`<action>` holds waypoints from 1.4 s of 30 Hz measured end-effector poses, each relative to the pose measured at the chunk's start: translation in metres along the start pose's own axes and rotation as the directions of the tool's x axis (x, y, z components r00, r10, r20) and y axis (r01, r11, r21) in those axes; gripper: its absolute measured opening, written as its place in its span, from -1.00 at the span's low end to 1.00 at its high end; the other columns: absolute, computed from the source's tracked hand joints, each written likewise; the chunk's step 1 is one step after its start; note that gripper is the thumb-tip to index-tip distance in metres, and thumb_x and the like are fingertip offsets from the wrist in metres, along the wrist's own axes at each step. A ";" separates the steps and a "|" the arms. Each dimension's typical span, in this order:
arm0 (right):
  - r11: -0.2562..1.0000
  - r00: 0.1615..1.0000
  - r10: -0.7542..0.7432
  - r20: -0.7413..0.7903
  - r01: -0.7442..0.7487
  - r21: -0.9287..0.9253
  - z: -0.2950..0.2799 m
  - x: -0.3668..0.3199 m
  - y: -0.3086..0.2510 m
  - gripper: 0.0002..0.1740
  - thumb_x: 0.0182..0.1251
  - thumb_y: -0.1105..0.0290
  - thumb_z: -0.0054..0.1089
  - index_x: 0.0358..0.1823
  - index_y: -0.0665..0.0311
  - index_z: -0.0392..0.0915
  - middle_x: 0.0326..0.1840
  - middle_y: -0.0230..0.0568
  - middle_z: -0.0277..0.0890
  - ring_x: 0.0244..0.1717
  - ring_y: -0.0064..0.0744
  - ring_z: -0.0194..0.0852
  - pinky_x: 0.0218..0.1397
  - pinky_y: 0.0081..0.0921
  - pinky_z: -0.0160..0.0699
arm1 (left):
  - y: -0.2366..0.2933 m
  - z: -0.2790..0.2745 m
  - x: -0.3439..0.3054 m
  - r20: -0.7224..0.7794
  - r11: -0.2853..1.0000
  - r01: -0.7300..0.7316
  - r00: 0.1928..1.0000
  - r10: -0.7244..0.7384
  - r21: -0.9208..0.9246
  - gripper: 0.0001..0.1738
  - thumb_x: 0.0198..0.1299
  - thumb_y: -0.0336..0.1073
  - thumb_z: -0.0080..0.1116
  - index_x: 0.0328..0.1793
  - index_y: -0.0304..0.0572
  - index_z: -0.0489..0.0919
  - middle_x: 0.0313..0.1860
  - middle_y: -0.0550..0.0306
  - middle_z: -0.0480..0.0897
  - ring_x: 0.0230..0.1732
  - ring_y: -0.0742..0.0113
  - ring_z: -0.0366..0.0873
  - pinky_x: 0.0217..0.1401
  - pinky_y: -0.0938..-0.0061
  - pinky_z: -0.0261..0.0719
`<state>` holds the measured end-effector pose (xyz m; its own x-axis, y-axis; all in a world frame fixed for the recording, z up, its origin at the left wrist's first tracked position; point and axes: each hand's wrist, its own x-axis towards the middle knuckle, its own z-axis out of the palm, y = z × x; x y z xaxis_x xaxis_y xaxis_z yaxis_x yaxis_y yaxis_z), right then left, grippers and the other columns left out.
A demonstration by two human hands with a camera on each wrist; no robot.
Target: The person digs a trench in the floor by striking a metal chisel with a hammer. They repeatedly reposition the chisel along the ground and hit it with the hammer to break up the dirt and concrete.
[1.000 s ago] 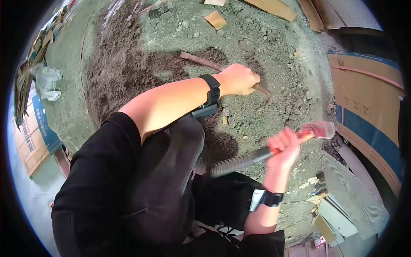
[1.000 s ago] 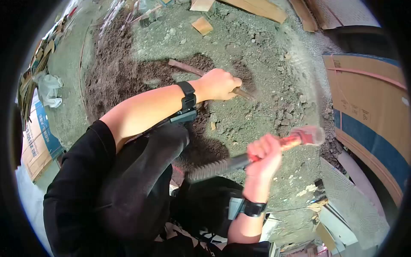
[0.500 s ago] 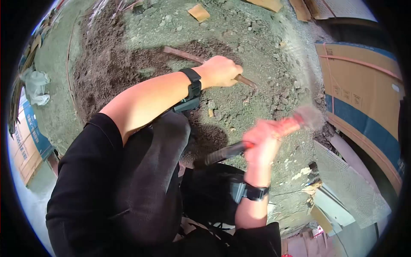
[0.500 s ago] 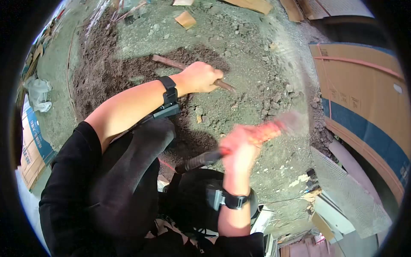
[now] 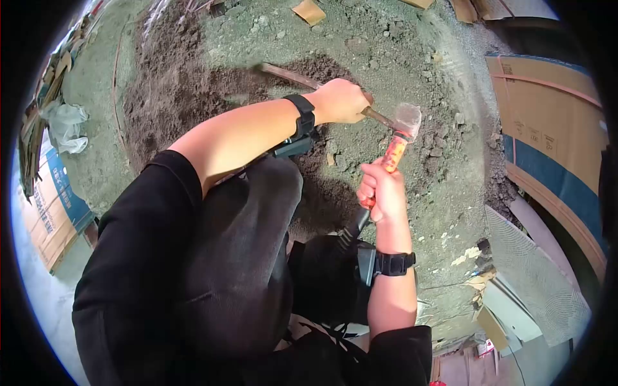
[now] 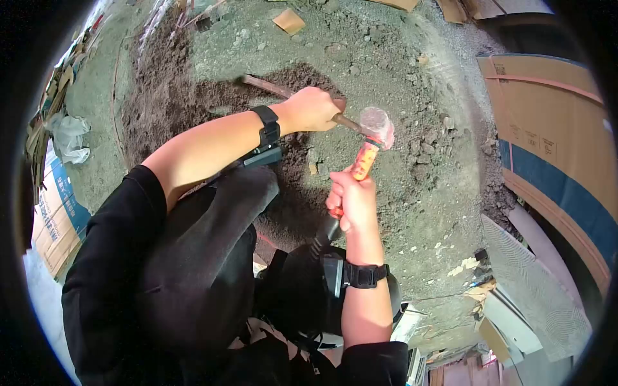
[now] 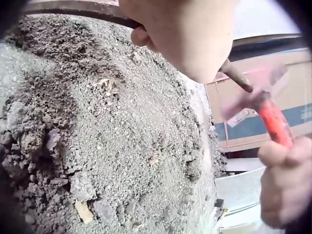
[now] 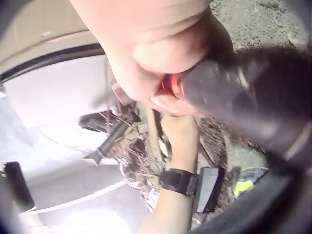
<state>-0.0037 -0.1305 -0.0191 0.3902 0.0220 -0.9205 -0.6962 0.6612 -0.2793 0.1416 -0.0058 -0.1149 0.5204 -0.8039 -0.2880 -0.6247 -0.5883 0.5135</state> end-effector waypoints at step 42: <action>0.940 0.939 -0.227 -0.260 0.282 0.195 -0.013 -0.029 -0.022 -0.78 0.06 0.61 0.10 -0.39 0.17 0.26 -0.74 -0.56 0.08 -0.82 -0.72 -0.02 -0.80 -0.67 -0.01 | -0.019 -0.013 0.000 -0.158 0.996 -0.075 0.985 0.068 -0.038 -0.84 -0.11 -0.27 0.18 -0.42 -0.14 0.49 -0.64 -0.07 0.54 -0.54 -0.05 0.55 -0.47 0.15 0.51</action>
<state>-0.0072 -0.1554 0.0103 0.3678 -0.3245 -0.8714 -0.4268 0.7736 -0.4683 0.1608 0.0070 -0.1141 0.5622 -0.8181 -0.1207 -0.6393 -0.5225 0.5641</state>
